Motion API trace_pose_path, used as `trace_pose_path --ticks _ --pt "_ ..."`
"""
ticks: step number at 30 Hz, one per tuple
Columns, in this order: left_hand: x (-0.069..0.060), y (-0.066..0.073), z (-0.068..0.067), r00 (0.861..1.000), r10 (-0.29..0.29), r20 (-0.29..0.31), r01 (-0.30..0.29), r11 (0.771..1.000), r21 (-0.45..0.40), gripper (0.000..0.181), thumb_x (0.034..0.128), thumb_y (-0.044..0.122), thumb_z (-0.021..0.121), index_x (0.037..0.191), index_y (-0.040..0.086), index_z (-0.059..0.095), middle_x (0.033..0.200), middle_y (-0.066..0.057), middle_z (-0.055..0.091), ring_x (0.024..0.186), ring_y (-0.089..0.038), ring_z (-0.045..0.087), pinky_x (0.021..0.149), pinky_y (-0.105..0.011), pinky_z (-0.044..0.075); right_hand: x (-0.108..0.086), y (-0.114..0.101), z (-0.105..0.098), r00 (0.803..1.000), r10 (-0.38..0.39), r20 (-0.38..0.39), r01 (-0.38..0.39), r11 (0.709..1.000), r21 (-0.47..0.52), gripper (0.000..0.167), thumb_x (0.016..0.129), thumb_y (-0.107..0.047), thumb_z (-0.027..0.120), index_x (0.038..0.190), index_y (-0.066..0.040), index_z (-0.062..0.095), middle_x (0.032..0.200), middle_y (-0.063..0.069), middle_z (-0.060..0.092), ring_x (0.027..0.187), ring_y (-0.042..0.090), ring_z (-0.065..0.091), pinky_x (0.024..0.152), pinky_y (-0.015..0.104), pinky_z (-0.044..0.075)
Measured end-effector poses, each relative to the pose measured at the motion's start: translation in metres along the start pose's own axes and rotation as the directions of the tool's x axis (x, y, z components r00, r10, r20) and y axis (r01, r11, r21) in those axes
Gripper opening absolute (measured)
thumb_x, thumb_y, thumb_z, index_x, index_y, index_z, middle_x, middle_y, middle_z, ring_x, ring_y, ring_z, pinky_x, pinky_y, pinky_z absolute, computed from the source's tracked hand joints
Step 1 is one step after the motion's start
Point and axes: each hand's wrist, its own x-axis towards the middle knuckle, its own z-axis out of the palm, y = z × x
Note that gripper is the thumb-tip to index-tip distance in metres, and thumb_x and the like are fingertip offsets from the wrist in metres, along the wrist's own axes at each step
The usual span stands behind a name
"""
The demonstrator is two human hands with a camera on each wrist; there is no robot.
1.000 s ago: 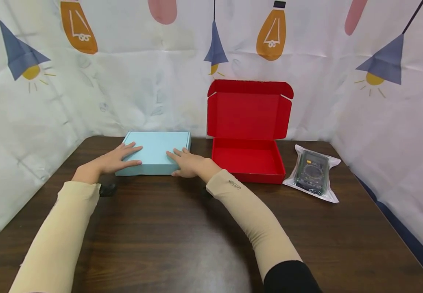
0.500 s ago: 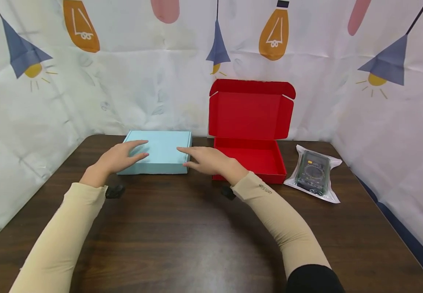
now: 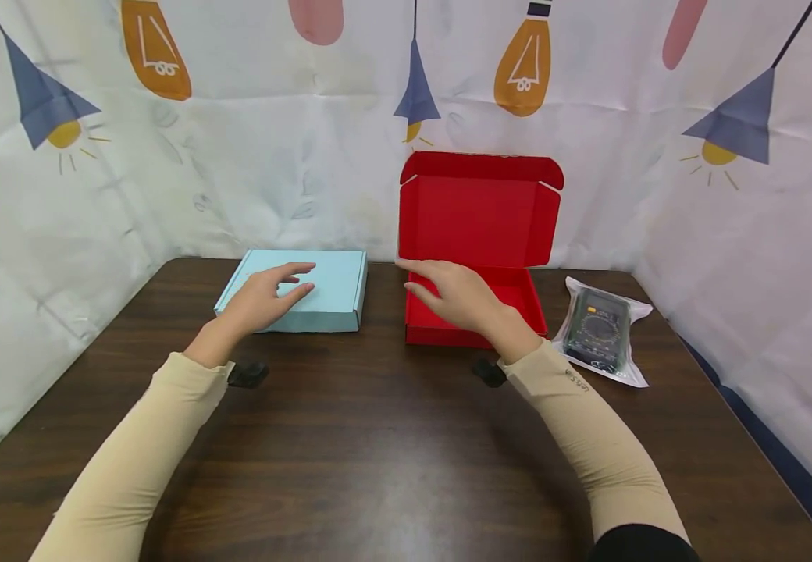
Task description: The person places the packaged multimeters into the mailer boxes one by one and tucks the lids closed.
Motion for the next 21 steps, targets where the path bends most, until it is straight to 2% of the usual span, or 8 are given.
trace_pose_path --ticks 4,10,16,21 --pt "0.002 0.012 0.010 0.999 0.031 -0.022 -0.032 0.997 -0.071 0.050 0.1063 0.032 0.058 0.152 0.012 0.052 0.151 -0.012 0.053 0.130 -0.035 0.056 0.103 -0.058 0.045 -0.014 0.010 -0.011 0.997 0.032 -0.070 -0.032 0.999 0.003 0.050 0.102 -0.020 0.066 0.150 -0.012 0.054 0.147 0.010 0.057 0.134 0.031 0.054 0.108 0.050 0.045" --pt "0.004 0.025 0.028 0.996 0.079 -0.041 -0.085 0.981 -0.172 0.049 0.1060 0.027 0.059 0.151 0.010 0.051 0.153 -0.011 0.050 0.124 -0.033 0.061 0.103 -0.057 0.046 -0.036 0.032 -0.024 0.981 0.135 -0.138 -0.130 0.991 0.039 0.050 0.103 -0.018 0.063 0.151 -0.010 0.052 0.147 0.013 0.057 0.132 0.034 0.054 0.107 0.056 0.044" --pt "0.009 0.040 0.042 0.994 0.090 -0.066 -0.106 0.951 -0.291 0.052 0.1063 0.025 0.059 0.156 0.014 0.046 0.158 -0.009 0.043 0.120 -0.031 0.063 0.097 -0.054 0.051 -0.057 0.055 -0.037 0.952 0.220 -0.214 -0.209 0.975 0.073 0.048 0.104 -0.013 0.060 0.151 -0.005 0.051 0.140 0.022 0.059 0.121 0.042 0.058 0.100 0.062 0.046" --pt "0.015 0.054 0.054 0.995 0.079 -0.067 -0.098 0.921 -0.378 0.054 0.1069 0.027 0.057 0.158 0.016 0.042 0.160 -0.007 0.040 0.118 -0.029 0.064 0.088 -0.049 0.055 -0.075 0.074 -0.045 0.917 0.331 -0.222 -0.317 0.943 0.101 0.047 0.106 -0.015 0.056 0.151 -0.003 0.049 0.143 0.028 0.054 0.119 0.048 0.056 0.098 0.066 0.046"
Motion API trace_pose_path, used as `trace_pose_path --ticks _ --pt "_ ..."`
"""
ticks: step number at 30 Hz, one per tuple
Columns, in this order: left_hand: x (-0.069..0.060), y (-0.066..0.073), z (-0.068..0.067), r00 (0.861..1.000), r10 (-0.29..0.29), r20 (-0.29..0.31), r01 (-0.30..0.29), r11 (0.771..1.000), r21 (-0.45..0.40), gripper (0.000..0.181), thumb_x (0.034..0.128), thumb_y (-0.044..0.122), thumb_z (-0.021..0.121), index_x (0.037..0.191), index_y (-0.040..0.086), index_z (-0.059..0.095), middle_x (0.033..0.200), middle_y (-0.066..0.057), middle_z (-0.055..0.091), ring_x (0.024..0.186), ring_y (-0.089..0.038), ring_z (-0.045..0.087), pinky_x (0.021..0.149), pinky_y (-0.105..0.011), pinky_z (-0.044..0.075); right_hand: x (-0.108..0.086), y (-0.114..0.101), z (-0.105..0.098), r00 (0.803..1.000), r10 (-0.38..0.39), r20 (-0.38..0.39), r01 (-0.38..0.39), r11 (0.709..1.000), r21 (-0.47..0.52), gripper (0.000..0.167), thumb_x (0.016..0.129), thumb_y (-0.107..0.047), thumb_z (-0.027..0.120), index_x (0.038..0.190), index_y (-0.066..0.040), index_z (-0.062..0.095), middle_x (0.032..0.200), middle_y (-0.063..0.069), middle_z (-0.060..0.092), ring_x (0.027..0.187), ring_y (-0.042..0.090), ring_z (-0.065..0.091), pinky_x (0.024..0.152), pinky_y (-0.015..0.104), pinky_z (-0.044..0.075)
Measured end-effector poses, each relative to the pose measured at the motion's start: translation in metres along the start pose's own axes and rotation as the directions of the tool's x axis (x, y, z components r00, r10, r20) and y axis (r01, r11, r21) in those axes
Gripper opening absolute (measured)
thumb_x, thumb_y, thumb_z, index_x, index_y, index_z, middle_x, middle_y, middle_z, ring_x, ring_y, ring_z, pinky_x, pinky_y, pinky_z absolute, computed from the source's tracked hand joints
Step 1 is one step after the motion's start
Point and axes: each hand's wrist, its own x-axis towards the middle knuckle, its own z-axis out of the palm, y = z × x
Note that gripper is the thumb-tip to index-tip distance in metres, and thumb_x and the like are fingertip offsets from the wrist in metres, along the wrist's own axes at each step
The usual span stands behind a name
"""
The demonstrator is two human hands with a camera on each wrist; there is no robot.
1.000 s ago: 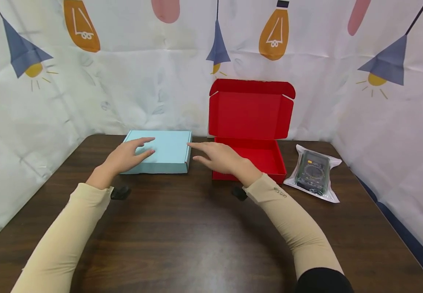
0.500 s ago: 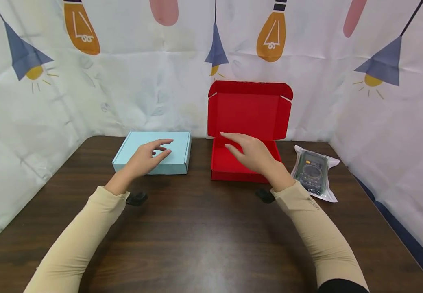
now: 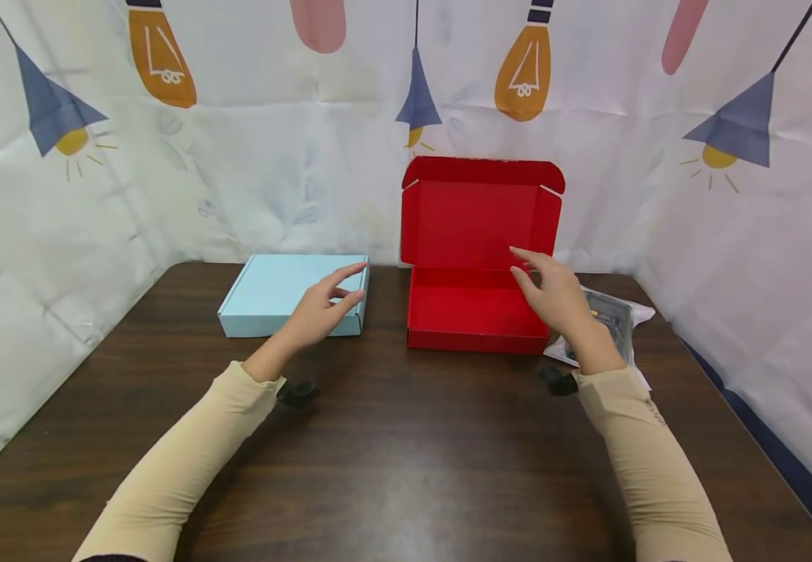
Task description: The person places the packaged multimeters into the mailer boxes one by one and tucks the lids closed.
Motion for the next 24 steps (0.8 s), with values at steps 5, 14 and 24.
trace_pose_path --ticks 5,14,24 --pt "0.005 0.006 0.018 1.000 -0.012 0.005 0.013 0.995 -0.095 0.056 0.1072 0.026 0.056 0.159 0.015 0.039 0.161 -0.007 0.040 0.114 -0.031 0.066 0.089 -0.050 0.052 -0.005 0.025 -0.012 0.989 0.140 0.053 -0.140 0.990 -0.001 0.056 0.107 -0.025 0.052 0.155 0.001 0.040 0.154 0.031 0.039 0.130 0.054 0.046 0.103 0.069 0.039" --pt "0.012 0.007 0.044 0.993 -0.100 0.070 0.111 0.975 -0.194 0.063 0.1073 0.021 0.055 0.163 0.016 0.027 0.163 -0.013 0.034 0.109 -0.039 0.067 0.090 -0.050 0.052 -0.016 0.064 -0.020 0.913 0.351 0.206 -0.323 0.933 -0.159 0.071 0.107 -0.033 0.050 0.156 0.011 0.024 0.155 0.044 0.019 0.141 0.062 0.022 0.109 0.074 0.024" --pt "0.017 0.002 0.066 0.961 -0.242 0.135 0.275 0.898 -0.344 0.065 0.1084 0.023 0.052 0.165 0.018 0.021 0.166 -0.018 0.024 0.110 -0.037 0.068 0.099 -0.056 0.050 -0.032 0.086 -0.023 0.711 0.648 0.272 -0.586 0.761 -0.279 0.091 0.101 -0.043 0.054 0.156 0.010 0.003 0.152 0.047 -0.021 0.134 0.075 -0.015 0.096 0.089 0.012"
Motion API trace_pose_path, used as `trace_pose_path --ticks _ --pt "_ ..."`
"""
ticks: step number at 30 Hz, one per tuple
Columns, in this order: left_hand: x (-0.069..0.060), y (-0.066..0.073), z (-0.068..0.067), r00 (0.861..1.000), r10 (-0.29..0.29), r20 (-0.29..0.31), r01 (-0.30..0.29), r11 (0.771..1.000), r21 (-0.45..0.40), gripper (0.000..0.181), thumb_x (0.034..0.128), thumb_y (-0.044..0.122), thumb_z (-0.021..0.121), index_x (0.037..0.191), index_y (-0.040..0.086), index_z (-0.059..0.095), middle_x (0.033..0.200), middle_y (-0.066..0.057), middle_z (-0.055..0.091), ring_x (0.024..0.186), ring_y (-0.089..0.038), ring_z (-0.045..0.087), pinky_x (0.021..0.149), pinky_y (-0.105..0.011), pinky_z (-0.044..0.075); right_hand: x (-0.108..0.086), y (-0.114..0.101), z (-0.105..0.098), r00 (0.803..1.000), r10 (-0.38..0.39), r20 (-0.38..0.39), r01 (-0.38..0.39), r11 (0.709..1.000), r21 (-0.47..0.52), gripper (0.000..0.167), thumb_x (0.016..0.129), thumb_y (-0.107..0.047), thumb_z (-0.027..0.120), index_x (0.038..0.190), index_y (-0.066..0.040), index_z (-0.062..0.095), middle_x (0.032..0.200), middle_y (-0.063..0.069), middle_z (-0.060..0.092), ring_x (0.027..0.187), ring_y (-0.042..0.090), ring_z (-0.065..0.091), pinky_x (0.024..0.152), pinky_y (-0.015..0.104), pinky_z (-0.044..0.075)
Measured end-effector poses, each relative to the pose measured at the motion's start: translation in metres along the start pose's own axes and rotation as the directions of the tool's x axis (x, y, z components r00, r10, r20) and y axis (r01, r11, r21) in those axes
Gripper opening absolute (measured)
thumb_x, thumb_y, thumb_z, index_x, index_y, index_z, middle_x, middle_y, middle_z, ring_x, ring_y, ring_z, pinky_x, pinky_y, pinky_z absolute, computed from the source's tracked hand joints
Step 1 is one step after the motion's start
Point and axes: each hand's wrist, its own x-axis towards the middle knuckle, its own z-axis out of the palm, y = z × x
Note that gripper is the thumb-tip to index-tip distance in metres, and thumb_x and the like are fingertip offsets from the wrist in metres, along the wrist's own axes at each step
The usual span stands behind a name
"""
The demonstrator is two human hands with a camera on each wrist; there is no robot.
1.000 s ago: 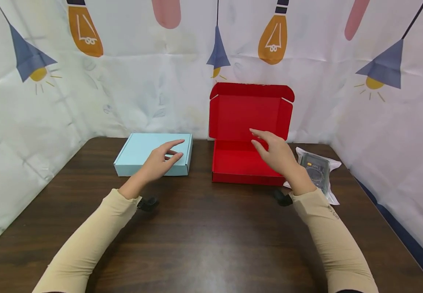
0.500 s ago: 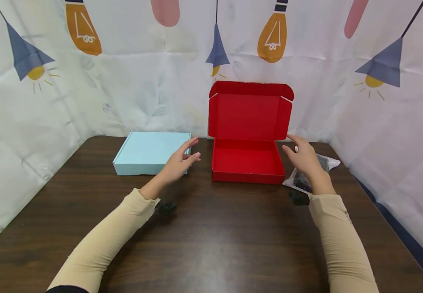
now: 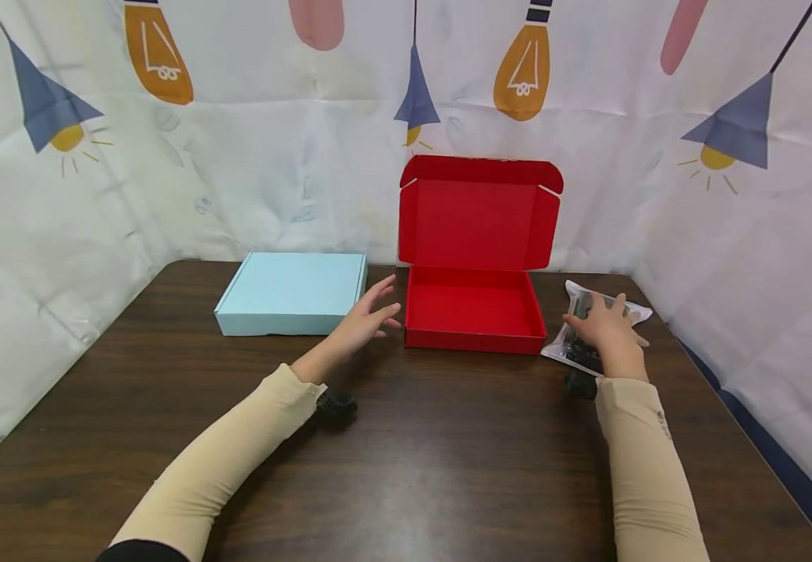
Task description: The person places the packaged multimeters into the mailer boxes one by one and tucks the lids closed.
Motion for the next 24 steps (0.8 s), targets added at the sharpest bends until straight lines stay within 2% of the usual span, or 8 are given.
trace_pose_path --ticks 6,9,14,17,19,24 --pt "0.008 -0.003 0.006 0.997 -0.073 -0.012 0.072 0.995 -0.070 0.062 0.1088 0.026 0.051 0.165 0.022 0.025 0.167 -0.014 0.025 0.111 -0.035 0.067 0.103 -0.057 0.047 0.008 0.011 0.010 0.997 0.074 -0.004 -0.074 0.996 0.049 0.100 0.101 -0.048 0.054 0.156 0.008 -0.008 0.150 0.041 -0.036 0.133 0.072 -0.026 0.100 0.086 0.015" --pt "0.015 -0.005 0.007 0.994 -0.110 -0.022 0.107 0.989 -0.098 0.061 0.1088 0.026 0.050 0.164 0.025 0.026 0.167 -0.012 0.025 0.111 -0.035 0.067 0.104 -0.057 0.045 0.011 0.012 0.013 0.997 0.082 -0.009 -0.081 0.994 0.072 0.105 0.099 -0.051 0.056 0.156 0.005 -0.013 0.150 0.039 -0.038 0.133 0.072 -0.027 0.099 0.087 0.015" --pt "0.023 -0.008 0.007 0.986 -0.167 -0.023 0.163 0.980 -0.114 0.061 0.1092 0.026 0.049 0.165 0.027 0.025 0.168 -0.010 0.021 0.113 -0.036 0.065 0.106 -0.058 0.043 0.014 0.009 0.016 0.996 0.089 -0.004 -0.088 0.992 0.091 0.109 0.097 -0.051 0.058 0.156 0.004 -0.015 0.152 0.040 -0.033 0.135 0.073 -0.019 0.099 0.087 0.014" --pt "0.027 -0.011 0.006 0.982 -0.191 0.001 0.190 0.977 -0.099 0.062 0.1093 0.027 0.049 0.165 0.028 0.023 0.169 -0.010 0.018 0.118 -0.038 0.063 0.109 -0.058 0.041 0.015 0.009 0.018 0.998 0.069 -0.002 -0.069 0.995 0.078 0.106 0.097 -0.048 0.057 0.157 0.002 -0.014 0.153 0.041 -0.031 0.136 0.074 -0.013 0.100 0.087 0.014" --pt "0.028 -0.012 0.005 0.980 -0.199 0.025 0.201 0.977 -0.073 0.063 0.1091 0.028 0.049 0.166 0.029 0.022 0.168 -0.011 0.022 0.121 -0.038 0.061 0.110 -0.059 0.039 0.015 0.009 0.019 0.999 0.041 0.003 -0.041 0.997 0.066 0.103 0.098 -0.046 0.056 0.158 0.000 -0.013 0.153 0.041 -0.031 0.136 0.074 -0.011 0.101 0.087 0.013" --pt "0.030 -0.015 0.006 0.979 -0.188 0.085 0.187 0.982 0.018 0.063 0.1087 0.029 0.049 0.166 0.028 0.022 0.164 -0.013 0.032 0.121 -0.038 0.059 0.110 -0.058 0.040 0.020 0.012 0.018 0.999 -0.036 0.029 0.035 0.999 0.032 0.095 0.100 -0.041 0.052 0.160 -0.003 -0.011 0.152 0.042 -0.032 0.135 0.076 -0.009 0.100 0.088 0.011"
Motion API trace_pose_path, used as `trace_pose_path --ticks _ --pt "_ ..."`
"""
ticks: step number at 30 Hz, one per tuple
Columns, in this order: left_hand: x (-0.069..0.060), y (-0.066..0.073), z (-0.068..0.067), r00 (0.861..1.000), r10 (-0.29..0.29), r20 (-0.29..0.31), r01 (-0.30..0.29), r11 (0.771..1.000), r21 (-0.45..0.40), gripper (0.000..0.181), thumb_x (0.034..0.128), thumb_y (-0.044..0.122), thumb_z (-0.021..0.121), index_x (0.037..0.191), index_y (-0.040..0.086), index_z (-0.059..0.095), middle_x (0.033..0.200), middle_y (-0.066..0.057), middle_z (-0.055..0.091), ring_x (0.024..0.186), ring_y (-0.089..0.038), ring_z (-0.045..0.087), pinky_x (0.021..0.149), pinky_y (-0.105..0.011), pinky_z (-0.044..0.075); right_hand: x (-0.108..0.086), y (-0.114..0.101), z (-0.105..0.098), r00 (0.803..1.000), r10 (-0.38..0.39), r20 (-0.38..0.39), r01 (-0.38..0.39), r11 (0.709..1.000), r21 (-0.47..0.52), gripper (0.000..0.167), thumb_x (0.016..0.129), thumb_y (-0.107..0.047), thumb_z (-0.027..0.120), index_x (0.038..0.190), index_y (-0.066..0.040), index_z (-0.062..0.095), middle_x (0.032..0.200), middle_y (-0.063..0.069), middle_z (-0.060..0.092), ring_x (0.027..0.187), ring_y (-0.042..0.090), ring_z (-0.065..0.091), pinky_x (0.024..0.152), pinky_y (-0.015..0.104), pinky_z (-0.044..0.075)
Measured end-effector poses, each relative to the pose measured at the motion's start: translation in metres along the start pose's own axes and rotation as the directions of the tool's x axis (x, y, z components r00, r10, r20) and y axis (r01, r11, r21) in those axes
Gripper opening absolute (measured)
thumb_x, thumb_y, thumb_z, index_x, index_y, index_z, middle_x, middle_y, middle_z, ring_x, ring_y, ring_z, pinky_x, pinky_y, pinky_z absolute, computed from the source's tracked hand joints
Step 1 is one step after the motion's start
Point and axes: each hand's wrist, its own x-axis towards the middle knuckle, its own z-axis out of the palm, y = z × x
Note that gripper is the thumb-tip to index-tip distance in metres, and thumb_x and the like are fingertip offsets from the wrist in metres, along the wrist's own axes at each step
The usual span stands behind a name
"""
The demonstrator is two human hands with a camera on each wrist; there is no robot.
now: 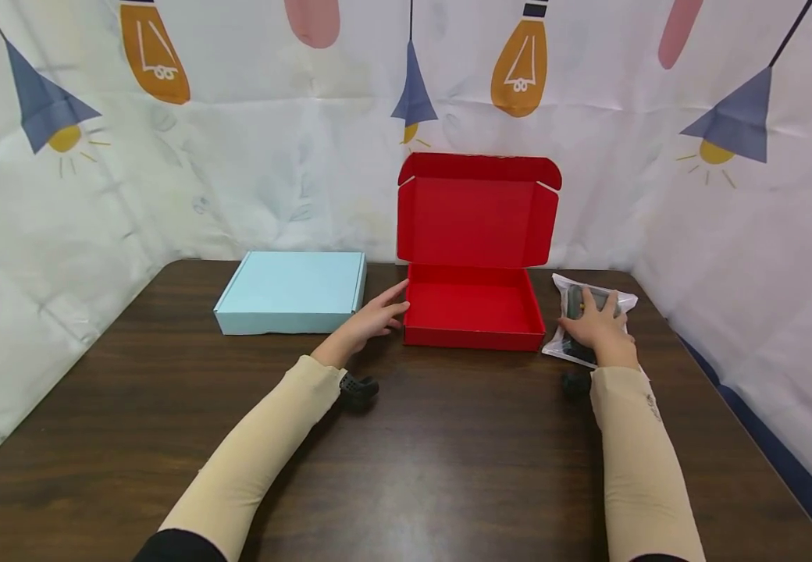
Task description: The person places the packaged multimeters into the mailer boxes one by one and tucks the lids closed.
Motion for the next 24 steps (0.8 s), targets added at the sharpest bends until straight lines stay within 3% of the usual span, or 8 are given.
trace_pose_path --ticks 10,16,24 --pt "0.002 0.001 0.002 1.000 -0.011 0.028 0.009 0.998 0.058 0.063 0.1087 0.030 0.048 0.166 0.029 0.021 0.165 -0.013 0.029 0.119 -0.037 0.060 0.110 -0.056 0.040 0.007 0.006 -0.010 0.996 -0.076 0.048 0.079 0.995 -0.060 0.087 0.101 -0.036 0.051 0.160 -0.001 -0.003 0.152 0.047 -0.020 0.130 0.079 0.001 0.098 0.088 0.016" --pt "0.002 0.003 -0.001 0.999 -0.012 0.030 0.010 0.999 0.048 0.064 0.1081 0.030 0.049 0.166 0.029 0.022 0.166 -0.012 0.028 0.119 -0.037 0.059 0.109 -0.056 0.041 0.012 0.011 -0.015 0.989 -0.147 -0.004 0.145 0.984 -0.103 0.084 0.098 -0.032 0.054 0.158 0.005 0.009 0.151 0.052 -0.007 0.124 0.084 0.013 0.097 0.086 0.023" --pt "0.000 0.001 -0.001 0.999 -0.004 0.046 0.002 0.998 0.058 0.064 0.1080 0.030 0.050 0.166 0.029 0.021 0.166 -0.011 0.029 0.118 -0.035 0.060 0.107 -0.055 0.042 0.009 0.017 -0.019 0.984 -0.170 -0.060 0.163 0.981 -0.107 0.083 0.097 -0.032 0.058 0.158 0.006 0.016 0.150 0.053 0.000 0.126 0.083 0.016 0.100 0.084 0.023"
